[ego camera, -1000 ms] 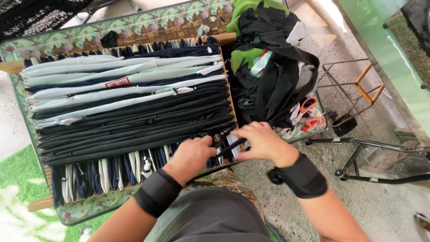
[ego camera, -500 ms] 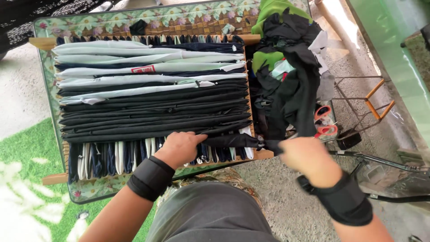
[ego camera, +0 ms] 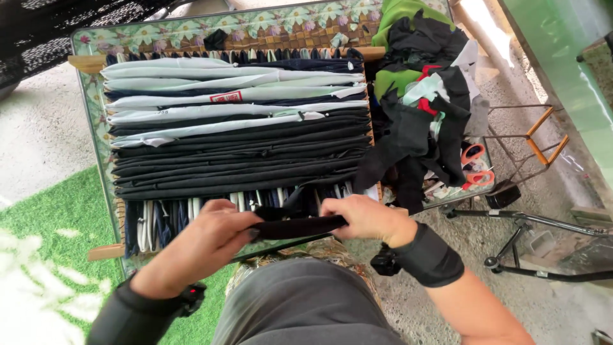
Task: Constructing a rug by weaving or tying fabric strips onto a frame.
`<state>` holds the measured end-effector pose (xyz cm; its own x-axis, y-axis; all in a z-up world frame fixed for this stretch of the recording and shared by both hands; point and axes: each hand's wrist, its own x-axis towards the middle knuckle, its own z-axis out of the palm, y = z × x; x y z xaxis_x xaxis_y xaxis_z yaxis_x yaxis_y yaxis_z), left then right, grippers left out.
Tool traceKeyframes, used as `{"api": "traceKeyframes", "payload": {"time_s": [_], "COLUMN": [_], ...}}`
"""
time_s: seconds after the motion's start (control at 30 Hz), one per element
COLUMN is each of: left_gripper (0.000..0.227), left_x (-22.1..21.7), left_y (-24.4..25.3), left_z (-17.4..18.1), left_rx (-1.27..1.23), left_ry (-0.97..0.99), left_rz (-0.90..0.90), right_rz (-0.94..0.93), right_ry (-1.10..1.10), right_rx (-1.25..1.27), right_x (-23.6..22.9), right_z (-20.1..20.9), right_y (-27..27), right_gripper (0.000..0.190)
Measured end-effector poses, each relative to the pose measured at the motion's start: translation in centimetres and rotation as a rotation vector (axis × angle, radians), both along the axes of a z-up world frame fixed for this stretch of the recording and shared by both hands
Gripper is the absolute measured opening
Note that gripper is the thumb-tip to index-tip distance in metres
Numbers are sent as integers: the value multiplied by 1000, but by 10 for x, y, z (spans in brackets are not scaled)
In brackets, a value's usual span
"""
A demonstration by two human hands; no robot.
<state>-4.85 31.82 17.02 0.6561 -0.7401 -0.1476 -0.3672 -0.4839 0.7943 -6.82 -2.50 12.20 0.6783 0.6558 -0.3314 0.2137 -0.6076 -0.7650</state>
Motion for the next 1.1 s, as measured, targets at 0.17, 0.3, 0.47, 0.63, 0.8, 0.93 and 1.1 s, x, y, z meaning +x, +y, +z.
{"api": "traceKeyframes", "payload": {"time_s": [0.17,0.3,0.47,0.63,0.8,0.93,1.1], "left_gripper": [10,32,36,20,18,29,37], "left_x": [-7,-15,-12,-23,-26,-32,-25], "left_y": [84,133,118,146,155,159,180], "left_z": [-4,-60,-28,-78,-111,-98,-106], "left_rx": [-93,103,606,509,123,26,51], "left_ry": [-267,-280,99,160,-66,75,159], "left_rz": [110,337,574,706,733,858,957], "right_rz": [-45,-88,-274,-507,-564,-403,-363], "right_ry": [-177,-501,-334,-115,-385,-509,-682], "right_rx": [-741,-1441,-1522,-1233,-596,-475,-560], "right_x": [1,-6,-36,-49,-40,-37,-35], "right_z": [-17,26,4,-19,-17,-56,-40], "right_y": [-67,-112,-169,-137,-14,4,-7], "right_gripper": [21,20,19,26,35,53,30]}}
